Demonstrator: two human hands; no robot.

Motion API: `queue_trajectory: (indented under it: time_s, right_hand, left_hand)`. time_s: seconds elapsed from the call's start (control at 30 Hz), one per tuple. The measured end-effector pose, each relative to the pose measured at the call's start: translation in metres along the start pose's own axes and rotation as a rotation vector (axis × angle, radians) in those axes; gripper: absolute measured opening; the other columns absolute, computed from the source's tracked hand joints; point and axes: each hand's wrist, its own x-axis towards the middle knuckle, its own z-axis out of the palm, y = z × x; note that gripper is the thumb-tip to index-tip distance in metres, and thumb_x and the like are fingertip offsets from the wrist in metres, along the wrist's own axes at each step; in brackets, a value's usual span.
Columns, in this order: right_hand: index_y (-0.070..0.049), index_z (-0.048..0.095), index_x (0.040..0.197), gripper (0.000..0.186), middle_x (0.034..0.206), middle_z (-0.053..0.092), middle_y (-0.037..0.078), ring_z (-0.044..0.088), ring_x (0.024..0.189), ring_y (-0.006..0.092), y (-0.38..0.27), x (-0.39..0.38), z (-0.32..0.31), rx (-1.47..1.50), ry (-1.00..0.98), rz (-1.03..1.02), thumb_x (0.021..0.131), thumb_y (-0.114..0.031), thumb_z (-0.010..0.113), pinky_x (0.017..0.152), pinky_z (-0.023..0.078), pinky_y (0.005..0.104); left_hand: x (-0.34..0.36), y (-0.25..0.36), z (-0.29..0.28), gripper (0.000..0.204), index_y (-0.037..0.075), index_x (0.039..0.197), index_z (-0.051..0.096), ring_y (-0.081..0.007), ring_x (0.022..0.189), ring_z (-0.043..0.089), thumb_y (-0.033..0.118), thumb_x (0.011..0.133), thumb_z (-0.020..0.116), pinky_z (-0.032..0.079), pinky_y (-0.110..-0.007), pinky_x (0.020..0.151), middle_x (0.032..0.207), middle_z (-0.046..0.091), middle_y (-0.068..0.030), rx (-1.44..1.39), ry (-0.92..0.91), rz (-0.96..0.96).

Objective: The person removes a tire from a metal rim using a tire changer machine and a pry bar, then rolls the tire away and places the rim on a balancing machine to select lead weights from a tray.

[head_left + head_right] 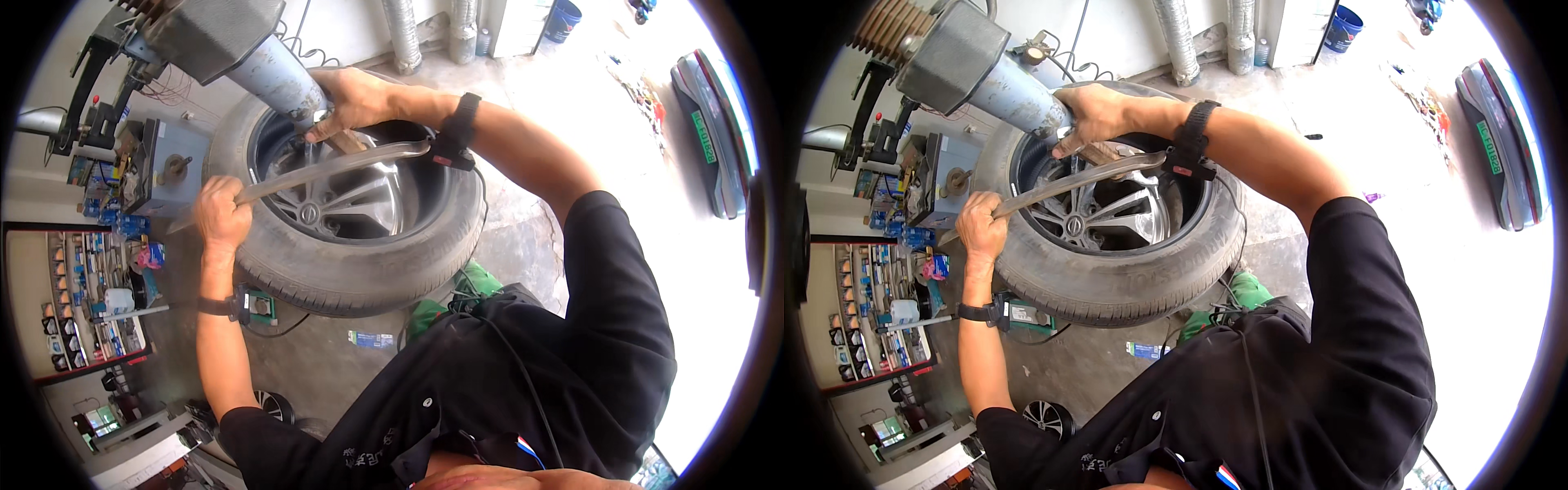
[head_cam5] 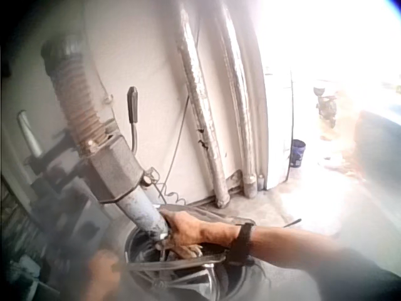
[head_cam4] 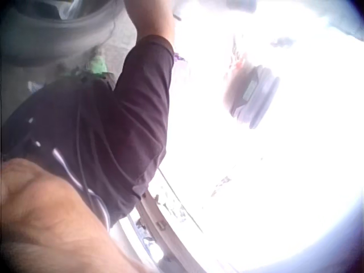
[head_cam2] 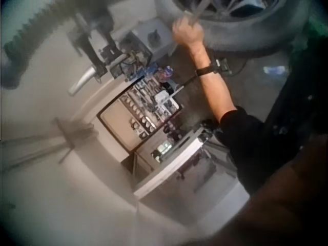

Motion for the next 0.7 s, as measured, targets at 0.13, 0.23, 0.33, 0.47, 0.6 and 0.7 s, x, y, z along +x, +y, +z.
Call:
queue_trajectory:
  time_s: [0.13,0.23,0.33,0.47,0.6,0.7]
  right_hand:
    - [0.002,0.060,0.121,0.070,0.104,0.070,0.021,0.066,0.102,0.0332,0.009,0.003,-0.011,-0.078,-0.032,-0.041,0.069,-0.035,0.088,0.090,0.051,0.0383]
    - [0.003,0.062,0.117,0.066,0.100,0.071,0.020,0.067,0.099,0.0336,0.011,0.008,-0.018,-0.121,-0.081,-0.051,0.070,-0.036,0.087,0.089,0.051,0.0388]
    - [0.002,0.063,0.117,0.063,0.101,0.071,0.020,0.067,0.099,0.0324,0.009,0.001,-0.043,-0.134,-0.100,-0.010,0.071,-0.034,0.086,0.089,0.051,0.0391]
    - [0.000,0.067,0.114,0.062,0.103,0.072,0.017,0.068,0.099,0.0290,0.041,0.008,-0.074,-0.129,-0.132,-0.031,0.069,-0.036,0.088,0.091,0.050,0.0379]
    - [0.002,0.066,0.108,0.042,0.097,0.071,0.013,0.066,0.089,0.0225,0.062,-0.001,-0.119,-0.147,-0.056,-0.204,0.081,-0.028,0.079,0.079,0.050,0.0374]
    - [0.005,0.054,0.126,0.051,0.104,0.071,0.017,0.067,0.095,0.0309,0.112,-0.026,-0.150,-0.088,0.121,0.007,0.085,-0.018,0.073,0.077,0.052,0.0454]
  left_hand:
    - [0.003,0.008,-0.002,0.012,0.005,0.075,0.061,-0.0353,0.086,0.061,0.010,0.068,0.069,0.048,-0.044,0.070,0.085,0.066,-0.0100,0.121,-0.097,-0.081]
    - [-0.004,0.011,-0.006,0.012,0.005,0.077,0.062,-0.0350,0.087,0.061,0.010,0.068,0.069,0.048,-0.044,0.071,0.086,0.067,-0.0094,0.198,-0.122,-0.122]
    - [0.000,0.013,-0.004,0.012,0.005,0.077,0.062,-0.0348,0.088,0.062,0.010,0.068,0.069,0.049,-0.044,0.072,0.088,0.067,-0.0087,0.192,-0.089,-0.102]
    - [-0.002,0.013,-0.003,0.011,0.006,0.078,0.062,-0.0344,0.090,0.062,0.010,0.069,0.067,0.049,-0.044,0.072,0.089,0.067,-0.0081,0.190,-0.102,-0.106]
    - [0.001,0.015,-0.002,0.009,0.007,0.078,0.062,-0.0340,0.091,0.062,0.009,0.070,0.065,0.049,-0.044,0.073,0.090,0.067,-0.0076,0.195,-0.104,-0.097]
    - [0.003,0.014,0.003,0.009,0.007,0.078,0.062,-0.0338,0.091,0.062,0.010,0.070,0.065,0.049,-0.045,0.073,0.090,0.067,-0.0073,0.190,-0.099,-0.095]
